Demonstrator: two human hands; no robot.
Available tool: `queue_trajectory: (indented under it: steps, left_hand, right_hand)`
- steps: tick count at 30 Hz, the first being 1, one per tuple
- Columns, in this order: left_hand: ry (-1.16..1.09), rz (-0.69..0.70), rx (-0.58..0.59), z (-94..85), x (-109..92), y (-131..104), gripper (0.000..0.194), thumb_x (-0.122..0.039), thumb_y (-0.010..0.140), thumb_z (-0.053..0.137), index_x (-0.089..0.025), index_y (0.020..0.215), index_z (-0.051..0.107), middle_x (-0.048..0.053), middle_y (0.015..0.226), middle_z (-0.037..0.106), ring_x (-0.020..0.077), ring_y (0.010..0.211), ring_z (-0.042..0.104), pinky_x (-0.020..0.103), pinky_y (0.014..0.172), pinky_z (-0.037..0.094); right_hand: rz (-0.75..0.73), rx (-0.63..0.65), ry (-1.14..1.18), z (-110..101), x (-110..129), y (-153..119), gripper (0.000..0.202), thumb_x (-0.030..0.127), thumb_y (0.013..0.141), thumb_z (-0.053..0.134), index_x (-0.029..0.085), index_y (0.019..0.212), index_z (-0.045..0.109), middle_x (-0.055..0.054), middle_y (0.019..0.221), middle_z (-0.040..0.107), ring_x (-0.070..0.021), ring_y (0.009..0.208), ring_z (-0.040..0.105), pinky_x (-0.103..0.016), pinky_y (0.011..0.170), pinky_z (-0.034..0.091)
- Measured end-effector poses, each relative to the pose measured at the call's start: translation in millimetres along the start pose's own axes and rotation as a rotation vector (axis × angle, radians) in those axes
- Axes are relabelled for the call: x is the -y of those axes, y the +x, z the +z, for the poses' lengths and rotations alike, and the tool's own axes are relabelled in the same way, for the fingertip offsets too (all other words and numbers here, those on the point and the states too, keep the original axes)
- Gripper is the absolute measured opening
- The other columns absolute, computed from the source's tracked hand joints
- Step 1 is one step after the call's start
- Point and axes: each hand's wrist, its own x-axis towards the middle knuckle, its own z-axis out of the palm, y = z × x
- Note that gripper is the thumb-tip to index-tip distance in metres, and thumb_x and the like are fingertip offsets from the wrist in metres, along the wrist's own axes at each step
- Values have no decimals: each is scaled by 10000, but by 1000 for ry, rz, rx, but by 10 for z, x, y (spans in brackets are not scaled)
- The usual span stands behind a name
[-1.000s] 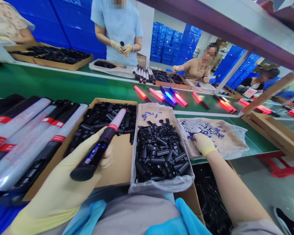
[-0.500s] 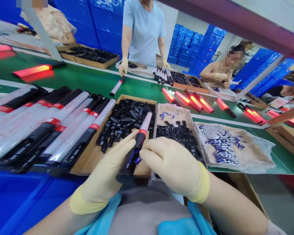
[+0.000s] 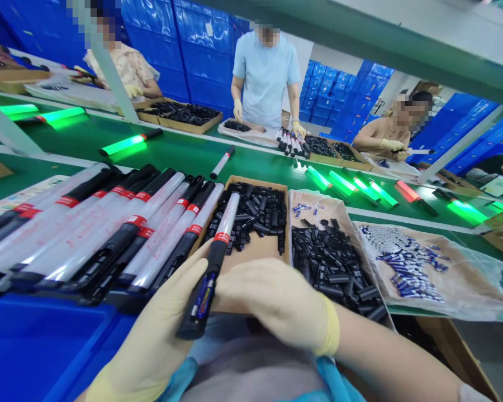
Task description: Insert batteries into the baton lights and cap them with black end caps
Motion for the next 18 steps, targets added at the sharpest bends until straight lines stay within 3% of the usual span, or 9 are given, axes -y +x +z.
queue_trajectory:
  steps: [3, 5, 7, 9, 13, 16, 18]
  left_hand:
    - [-1, 75, -51, -31, -57, 1, 271, -349, 685, 815, -260, 941, 802, 51, 876, 706, 240, 875, 626, 294, 719, 561]
    - [-19, 81, -57, -13, -102, -19, 209, -382, 754, 776, -243, 909, 795, 38, 737, 623, 188, 724, 561, 261, 631, 518]
    - [-55, 56, -8, 8, -120, -46, 230, -431, 827, 705, -238, 923, 787, 27, 663, 550, 164, 637, 492, 255, 573, 476]
    - [-65, 73, 54, 11, -105, -72, 260, -393, 807, 727, -241, 1012, 781, 27, 678, 565, 158, 635, 480, 253, 582, 469]
    - [-50, 93, 19, -36, -45, -88, 220, -354, 807, 719, -243, 987, 777, 32, 703, 595, 157, 644, 492, 251, 585, 474]
    - [-48, 115, -15, -77, -12, -67, 165, -326, 784, 730, -242, 918, 780, 30, 705, 599, 161, 654, 512, 254, 593, 487]
    - [-23, 165, 10, -88, 1, -54, 285, -249, 688, 784, -240, 972, 792, 38, 771, 647, 174, 698, 547, 261, 638, 506]
  right_hand:
    - [457, 210, -304, -96, -505, 103, 336, 134, 1011, 417, 166, 1259, 642, -105, 1265, 660, -181, 1202, 600, -340, 1059, 474]
    - [605, 353, -429, -62, -833, 225, 246, 190, 996, 509, 128, 1151, 689, -147, 1176, 673, -248, 1119, 640, -388, 990, 507]
    - [606, 437, -462, 60, -1050, 347, 228, 185, 981, 526, 89, 1103, 695, -187, 1126, 670, -295, 1083, 648, -425, 941, 521]
    - [606, 496, -494, 216, -1136, 424, 263, 115, 986, 455, 71, 1129, 671, -207, 1141, 657, -304, 1108, 636, -443, 933, 520]
    - [620, 581, -505, 428, -1096, 390, 299, 92, 998, 401, 84, 1208, 615, -163, 1176, 655, -268, 1110, 644, -429, 915, 536]
    - [608, 649, -472, 446, -1041, 324, 301, 152, 950, 532, 107, 1238, 605, -165, 1197, 654, -273, 1096, 659, -404, 902, 543]
    - [593, 679, -454, 388, -990, 310, 358, 138, 900, 587, 117, 1257, 602, -185, 1233, 642, -282, 1104, 659, -390, 908, 537]
